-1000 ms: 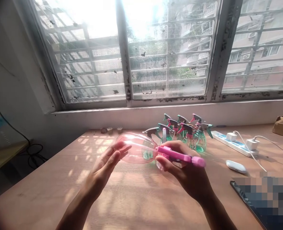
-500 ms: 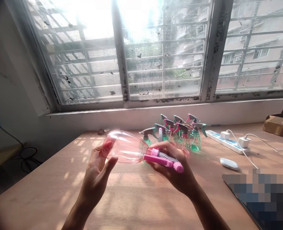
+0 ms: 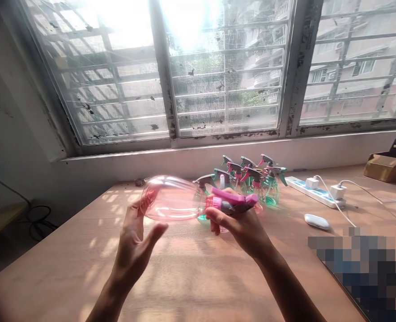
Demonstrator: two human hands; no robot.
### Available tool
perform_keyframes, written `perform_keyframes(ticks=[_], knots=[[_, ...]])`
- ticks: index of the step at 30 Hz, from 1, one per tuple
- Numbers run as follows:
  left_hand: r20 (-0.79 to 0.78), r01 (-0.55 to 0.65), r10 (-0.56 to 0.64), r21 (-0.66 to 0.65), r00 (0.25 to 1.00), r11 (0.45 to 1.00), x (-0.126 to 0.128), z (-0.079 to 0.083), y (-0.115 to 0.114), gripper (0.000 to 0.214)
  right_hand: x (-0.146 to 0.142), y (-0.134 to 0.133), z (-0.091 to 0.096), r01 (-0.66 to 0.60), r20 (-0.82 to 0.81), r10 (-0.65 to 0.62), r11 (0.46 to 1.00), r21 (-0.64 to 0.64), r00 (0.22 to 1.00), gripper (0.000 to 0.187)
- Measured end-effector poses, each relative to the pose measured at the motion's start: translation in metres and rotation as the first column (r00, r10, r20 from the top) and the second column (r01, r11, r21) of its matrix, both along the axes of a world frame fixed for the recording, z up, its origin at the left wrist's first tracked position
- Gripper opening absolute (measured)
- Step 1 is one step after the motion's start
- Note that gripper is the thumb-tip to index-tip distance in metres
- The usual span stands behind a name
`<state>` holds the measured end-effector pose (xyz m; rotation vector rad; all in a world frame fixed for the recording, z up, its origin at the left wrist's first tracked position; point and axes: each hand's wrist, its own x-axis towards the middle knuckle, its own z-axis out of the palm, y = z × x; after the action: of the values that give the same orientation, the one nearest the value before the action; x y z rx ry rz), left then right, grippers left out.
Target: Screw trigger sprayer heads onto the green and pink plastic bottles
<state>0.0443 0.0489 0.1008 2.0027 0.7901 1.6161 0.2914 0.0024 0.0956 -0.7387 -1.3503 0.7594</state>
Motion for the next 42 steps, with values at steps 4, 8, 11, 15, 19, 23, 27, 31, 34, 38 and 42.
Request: perform_keyframes(ticks=[4,8,11,15,19,23,27,31,34,38,42], knots=[[0.047,0.041,-0.032,-0.202,0.998,0.979,-0.002,0.007,-0.004,0.060,0.007,-0.006,-0.004,0.195,0.293,-0.284,0.934,0.298,0.913,0.030],[0.051,0.077,-0.071,-0.112,0.996,0.991,-0.002,0.012,-0.001,0.054,0.003,-0.003,-0.006,0.265,0.214,-0.350,0.900,0.346,0.912,0.029],[0.042,0.039,-0.043,0.098,0.998,0.994,-0.003,0.008,0.006,0.050,-0.004,0.001,-0.005,0.140,-0.014,-0.140,0.977,0.159,0.990,0.022],[-0.005,-0.001,0.002,0.219,1.000,0.976,-0.006,0.002,0.012,0.059,-0.010,0.004,0.001,-0.110,-0.249,0.096,0.993,-0.044,0.964,0.028],[-0.034,0.036,-0.033,0.075,0.999,0.997,-0.008,0.005,0.007,0.062,-0.008,0.002,0.001,0.001,-0.099,0.003,1.000,0.031,0.995,0.021],[0.063,0.031,-0.018,-0.209,0.998,0.977,-0.003,0.015,-0.004,0.058,-0.001,-0.001,-0.006,0.188,0.236,-0.289,0.908,0.374,0.928,0.030],[0.113,0.060,-0.025,-0.324,0.993,0.944,0.002,0.022,-0.008,0.061,0.002,-0.003,-0.006,0.226,0.351,-0.506,0.767,0.600,0.788,0.031],[0.069,0.030,-0.008,-0.323,0.998,0.946,0.002,0.023,-0.005,0.063,0.002,-0.005,-0.002,0.190,0.391,-0.537,0.737,0.649,0.747,0.037],[0.037,-0.005,0.018,-0.331,0.999,0.944,0.001,0.022,-0.001,0.066,0.003,-0.006,0.000,0.162,0.432,-0.533,0.745,0.647,0.727,0.029],[-0.011,-0.023,0.020,-0.348,1.000,0.937,-0.002,0.020,0.007,0.069,0.003,-0.007,0.003,0.128,0.458,-0.512,0.756,0.643,0.726,0.019],[0.024,0.021,-0.014,-0.280,1.000,0.960,-0.001,0.018,0.009,0.062,0.003,-0.008,0.005,0.232,0.403,-0.491,0.809,0.540,0.772,0.026]])
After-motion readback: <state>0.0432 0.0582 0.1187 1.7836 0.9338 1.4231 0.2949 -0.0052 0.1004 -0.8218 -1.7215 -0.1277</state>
